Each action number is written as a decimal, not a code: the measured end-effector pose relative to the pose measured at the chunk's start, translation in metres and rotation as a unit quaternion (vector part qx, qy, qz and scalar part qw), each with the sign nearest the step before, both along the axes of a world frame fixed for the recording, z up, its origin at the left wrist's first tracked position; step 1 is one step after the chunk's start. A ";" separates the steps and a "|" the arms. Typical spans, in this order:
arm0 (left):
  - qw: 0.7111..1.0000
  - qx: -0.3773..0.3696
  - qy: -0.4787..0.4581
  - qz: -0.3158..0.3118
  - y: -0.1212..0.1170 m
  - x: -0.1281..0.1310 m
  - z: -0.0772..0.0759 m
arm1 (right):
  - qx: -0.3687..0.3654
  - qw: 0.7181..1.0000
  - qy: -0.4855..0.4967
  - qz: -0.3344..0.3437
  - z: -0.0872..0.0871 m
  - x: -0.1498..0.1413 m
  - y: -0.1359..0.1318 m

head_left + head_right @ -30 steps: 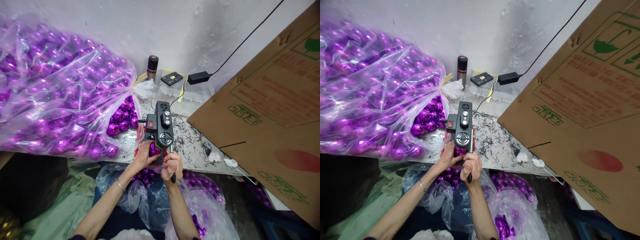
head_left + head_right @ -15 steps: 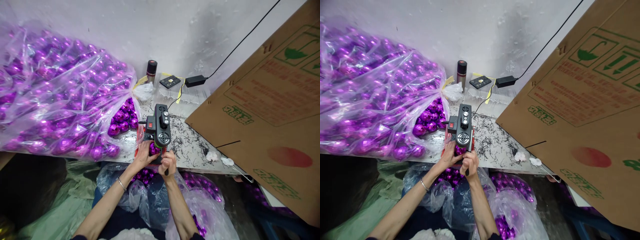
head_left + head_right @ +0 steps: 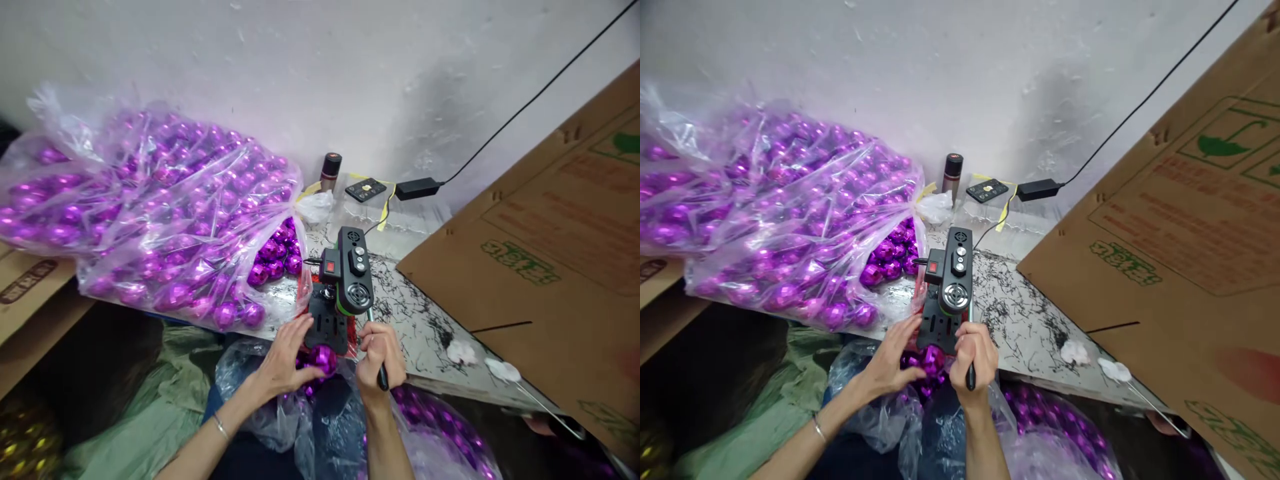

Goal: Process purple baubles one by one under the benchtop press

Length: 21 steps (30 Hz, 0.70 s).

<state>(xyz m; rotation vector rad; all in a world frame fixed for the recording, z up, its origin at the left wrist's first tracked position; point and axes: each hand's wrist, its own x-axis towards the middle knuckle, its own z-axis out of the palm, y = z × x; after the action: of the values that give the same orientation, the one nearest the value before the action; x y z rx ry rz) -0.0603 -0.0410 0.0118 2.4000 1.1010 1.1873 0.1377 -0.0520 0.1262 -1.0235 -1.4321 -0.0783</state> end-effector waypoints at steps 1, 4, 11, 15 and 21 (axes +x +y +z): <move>1.000 0.002 -0.001 0.031 0.013 -0.003 0.009 | 0.000 1.000 0.002 -0.003 -0.005 -0.001 0.000; 0.984 -0.045 0.033 0.172 0.077 0.000 0.045 | 0.004 1.000 0.013 -0.009 -0.013 -0.003 -0.001; 0.882 -0.302 0.203 0.299 0.167 0.029 0.102 | 0.005 1.000 0.010 0.012 -0.010 -0.002 -0.002; 0.886 -0.316 0.197 0.275 0.161 0.038 0.097 | 0.013 1.000 0.011 0.008 -0.009 -0.004 -0.001; 0.925 -0.319 0.084 0.191 0.160 0.025 0.081 | 0.002 1.000 0.005 -0.002 -0.009 -0.004 -0.001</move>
<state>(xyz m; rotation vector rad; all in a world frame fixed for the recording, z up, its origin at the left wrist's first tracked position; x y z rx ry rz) -0.0352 0.1192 0.0928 1.8454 1.7440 0.5688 0.1334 -0.0526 0.1170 -1.0217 -1.4199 -0.0787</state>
